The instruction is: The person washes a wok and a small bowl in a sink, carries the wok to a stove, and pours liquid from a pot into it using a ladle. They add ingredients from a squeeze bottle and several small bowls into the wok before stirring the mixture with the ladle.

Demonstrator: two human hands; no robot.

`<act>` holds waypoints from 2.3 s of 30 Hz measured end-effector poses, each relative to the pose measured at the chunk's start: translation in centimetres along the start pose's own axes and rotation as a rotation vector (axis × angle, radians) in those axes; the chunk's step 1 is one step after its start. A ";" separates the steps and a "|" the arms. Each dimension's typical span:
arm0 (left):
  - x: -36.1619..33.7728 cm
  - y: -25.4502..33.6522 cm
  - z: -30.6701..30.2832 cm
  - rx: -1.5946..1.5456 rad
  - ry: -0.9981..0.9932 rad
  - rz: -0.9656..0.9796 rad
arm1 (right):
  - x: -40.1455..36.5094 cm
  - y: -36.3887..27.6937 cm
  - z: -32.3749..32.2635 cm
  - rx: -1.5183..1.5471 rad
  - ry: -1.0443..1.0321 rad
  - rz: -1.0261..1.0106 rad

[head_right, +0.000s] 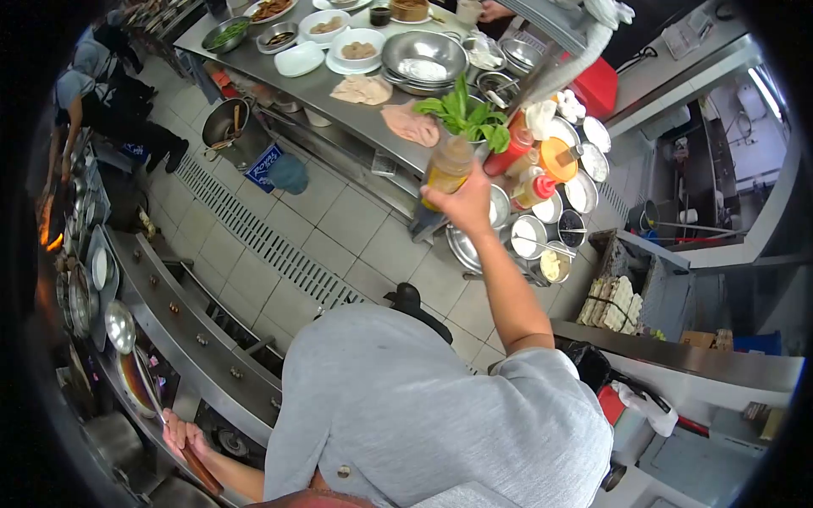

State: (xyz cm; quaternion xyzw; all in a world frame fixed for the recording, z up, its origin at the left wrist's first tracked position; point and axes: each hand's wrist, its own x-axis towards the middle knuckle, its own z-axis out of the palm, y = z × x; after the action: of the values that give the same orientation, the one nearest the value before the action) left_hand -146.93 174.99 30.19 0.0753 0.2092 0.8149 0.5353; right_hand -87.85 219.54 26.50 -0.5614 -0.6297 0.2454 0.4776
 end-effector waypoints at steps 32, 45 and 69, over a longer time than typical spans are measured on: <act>13.6 -28.4 7.7 0.683 -0.056 -1.131 | 1.5 8.8 -17.2 -0.604 0.073 0.199; 2.2 -38.3 14.0 0.432 -0.147 -1.234 | -11.3 21.6 -26.7 -0.942 -0.460 0.259; -5.2 -46.6 19.3 0.833 -0.305 -1.176 | -11.7 20.0 -26.9 -0.823 -0.351 0.284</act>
State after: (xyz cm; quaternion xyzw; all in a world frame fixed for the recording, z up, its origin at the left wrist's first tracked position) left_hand -98.89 191.13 28.49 0.2601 0.4305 0.2267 0.8340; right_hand -55.84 207.43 17.14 -0.7348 -0.6628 0.1292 0.0634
